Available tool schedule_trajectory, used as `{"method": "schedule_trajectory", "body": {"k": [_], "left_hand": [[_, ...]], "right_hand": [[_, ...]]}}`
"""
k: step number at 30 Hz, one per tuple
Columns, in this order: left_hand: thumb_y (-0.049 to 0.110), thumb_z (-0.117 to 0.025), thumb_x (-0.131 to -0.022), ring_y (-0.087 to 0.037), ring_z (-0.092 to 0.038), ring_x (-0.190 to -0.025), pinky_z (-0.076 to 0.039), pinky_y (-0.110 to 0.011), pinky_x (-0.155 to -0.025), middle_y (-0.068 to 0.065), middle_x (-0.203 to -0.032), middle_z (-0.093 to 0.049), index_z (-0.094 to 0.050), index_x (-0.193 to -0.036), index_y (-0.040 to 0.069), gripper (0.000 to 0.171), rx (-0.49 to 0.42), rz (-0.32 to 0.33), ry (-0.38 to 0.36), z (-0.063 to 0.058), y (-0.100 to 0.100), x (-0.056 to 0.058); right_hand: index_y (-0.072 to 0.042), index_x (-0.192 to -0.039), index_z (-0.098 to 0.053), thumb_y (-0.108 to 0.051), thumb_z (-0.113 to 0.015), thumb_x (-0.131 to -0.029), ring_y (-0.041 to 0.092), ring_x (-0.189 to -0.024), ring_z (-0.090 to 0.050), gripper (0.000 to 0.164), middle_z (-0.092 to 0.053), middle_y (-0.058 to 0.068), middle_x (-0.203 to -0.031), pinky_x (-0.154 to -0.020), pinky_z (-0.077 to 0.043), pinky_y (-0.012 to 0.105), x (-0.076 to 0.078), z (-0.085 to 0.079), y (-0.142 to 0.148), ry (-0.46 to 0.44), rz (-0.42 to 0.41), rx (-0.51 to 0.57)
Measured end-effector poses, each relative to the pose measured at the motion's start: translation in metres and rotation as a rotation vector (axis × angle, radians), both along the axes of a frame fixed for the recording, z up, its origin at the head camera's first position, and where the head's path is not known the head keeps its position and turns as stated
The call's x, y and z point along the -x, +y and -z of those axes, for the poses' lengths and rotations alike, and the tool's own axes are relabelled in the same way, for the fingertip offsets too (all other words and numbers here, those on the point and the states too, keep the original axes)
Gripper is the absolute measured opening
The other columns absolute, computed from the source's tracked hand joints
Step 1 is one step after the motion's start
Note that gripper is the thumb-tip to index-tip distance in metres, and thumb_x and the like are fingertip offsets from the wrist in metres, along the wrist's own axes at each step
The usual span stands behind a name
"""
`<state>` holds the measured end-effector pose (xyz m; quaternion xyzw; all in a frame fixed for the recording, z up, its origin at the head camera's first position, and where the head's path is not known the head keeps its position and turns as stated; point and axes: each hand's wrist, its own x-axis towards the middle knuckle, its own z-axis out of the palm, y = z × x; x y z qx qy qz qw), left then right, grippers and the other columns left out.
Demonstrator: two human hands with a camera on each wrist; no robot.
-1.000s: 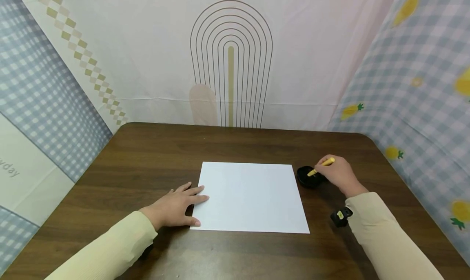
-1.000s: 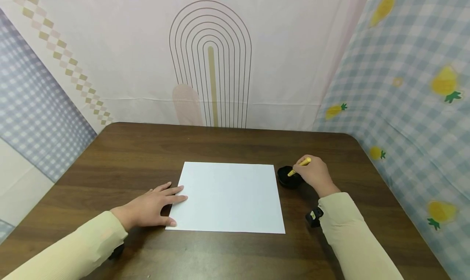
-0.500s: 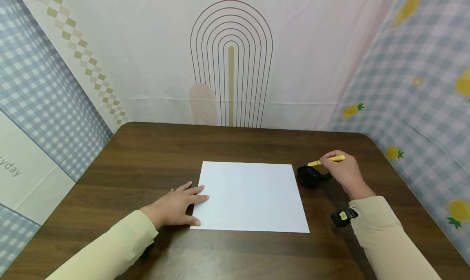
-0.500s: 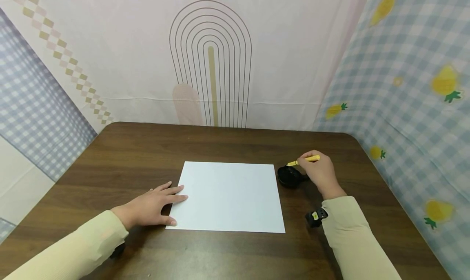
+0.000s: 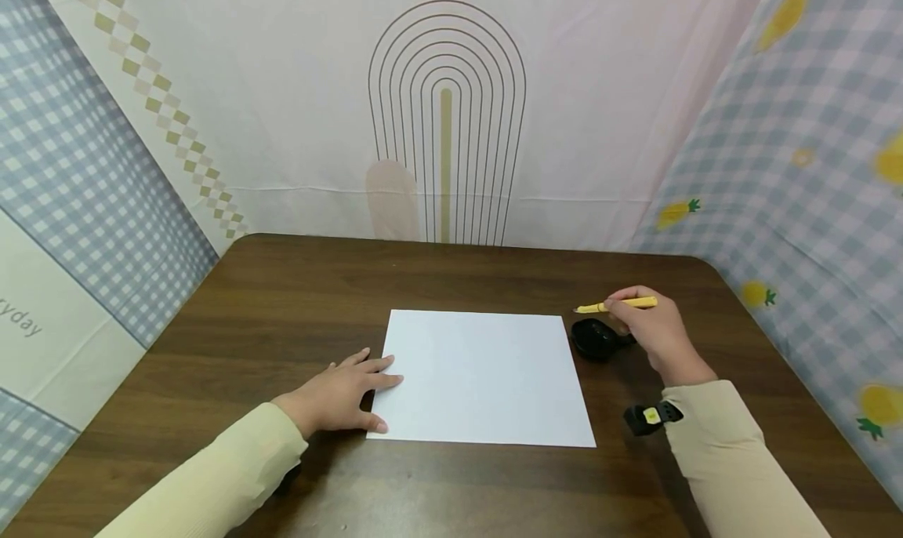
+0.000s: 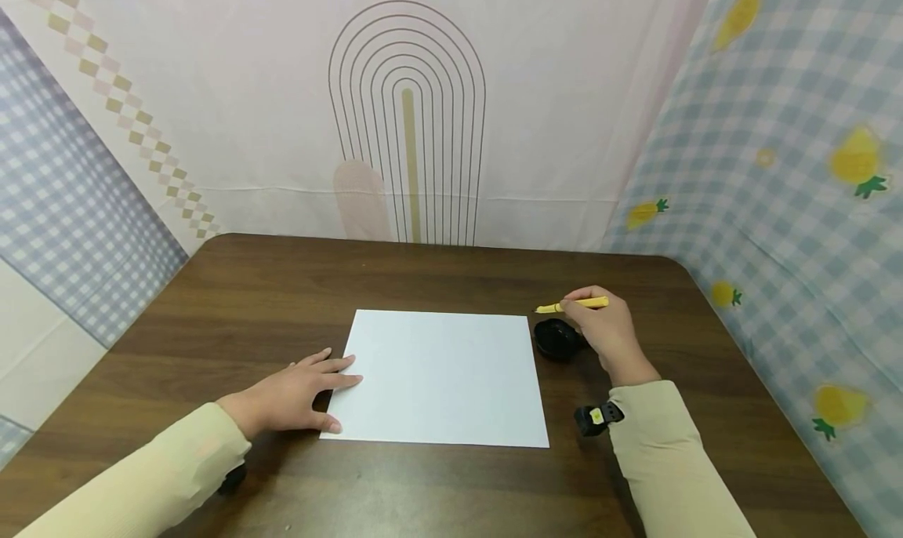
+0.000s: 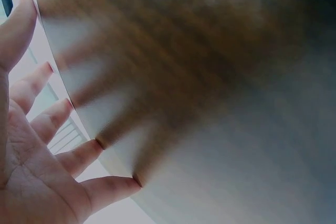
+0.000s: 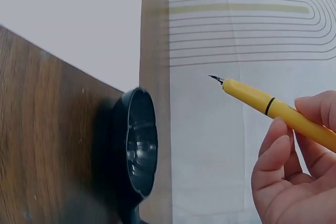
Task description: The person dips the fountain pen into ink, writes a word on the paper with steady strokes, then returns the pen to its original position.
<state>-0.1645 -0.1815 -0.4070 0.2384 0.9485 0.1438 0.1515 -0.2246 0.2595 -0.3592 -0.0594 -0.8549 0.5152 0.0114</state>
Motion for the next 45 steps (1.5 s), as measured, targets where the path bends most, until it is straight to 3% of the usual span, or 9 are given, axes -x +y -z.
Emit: {"method": "schedule_trajectory", "body": {"k": [11, 17, 29, 36, 45], "left_hand": [[0.047, -0.076, -0.078, -0.042, -0.021, -0.143, -0.025, -0.074, -0.099, -0.006, -0.154, -0.035, -0.053, -0.141, 0.022, 0.071, 0.007, -0.003, 0.004, 0.001, 0.0, 0.0], [0.046, -0.076, -0.079, -0.041, -0.02, -0.144, -0.025, -0.074, -0.099, -0.006, -0.155, -0.034, -0.052, -0.141, 0.022, 0.071, 0.008, 0.004, 0.002, 0.0, 0.001, 0.001], [0.046, -0.076, -0.079, -0.041, -0.019, -0.144, -0.025, -0.074, -0.099, -0.004, -0.156, -0.032, -0.051, -0.142, 0.023, 0.071, 0.009, 0.009, 0.001, 0.002, 0.0, 0.001], [0.047, -0.075, -0.079, -0.041, -0.019, -0.144, -0.026, -0.074, -0.099, -0.005, -0.156, -0.033, -0.051, -0.142, 0.023, 0.071, 0.017, 0.015, 0.002, 0.001, 0.001, 0.001], [0.047, -0.075, -0.079, -0.043, -0.019, -0.144, -0.025, -0.075, -0.099, -0.007, -0.156, -0.032, -0.052, -0.142, 0.022, 0.071, 0.009, 0.018, 0.003, 0.001, -0.001, 0.0]], "right_hand": [[-0.002, -0.108, -0.06, -0.027, -0.062, -0.094, 0.019, -0.09, -0.058, 0.028, -0.063, -0.002, -0.094, -0.075, -0.051, 0.026, 0.002, 0.003, -0.017, -0.027, -0.033, 0.002], [-0.002, -0.108, -0.059, -0.024, -0.062, -0.094, 0.028, -0.099, -0.055, 0.026, -0.059, 0.008, -0.105, -0.081, -0.051, 0.032, 0.005, 0.008, -0.026, -0.039, -0.043, 0.009], [0.0, -0.108, -0.059, -0.02, -0.061, -0.094, 0.031, -0.103, -0.054, 0.024, -0.054, 0.015, -0.116, -0.091, -0.048, 0.041, 0.012, 0.013, -0.052, -0.079, -0.05, 0.044], [-0.001, -0.106, -0.06, -0.017, -0.062, -0.093, 0.03, -0.099, -0.056, 0.021, -0.06, 0.014, -0.11, -0.091, -0.048, 0.042, 0.014, 0.013, -0.063, -0.092, -0.025, 0.059], [-0.001, -0.106, -0.06, -0.015, -0.061, -0.094, 0.036, -0.11, -0.053, 0.019, -0.059, 0.018, -0.114, -0.095, -0.046, 0.045, 0.015, 0.017, -0.083, -0.104, -0.039, 0.108]]}}
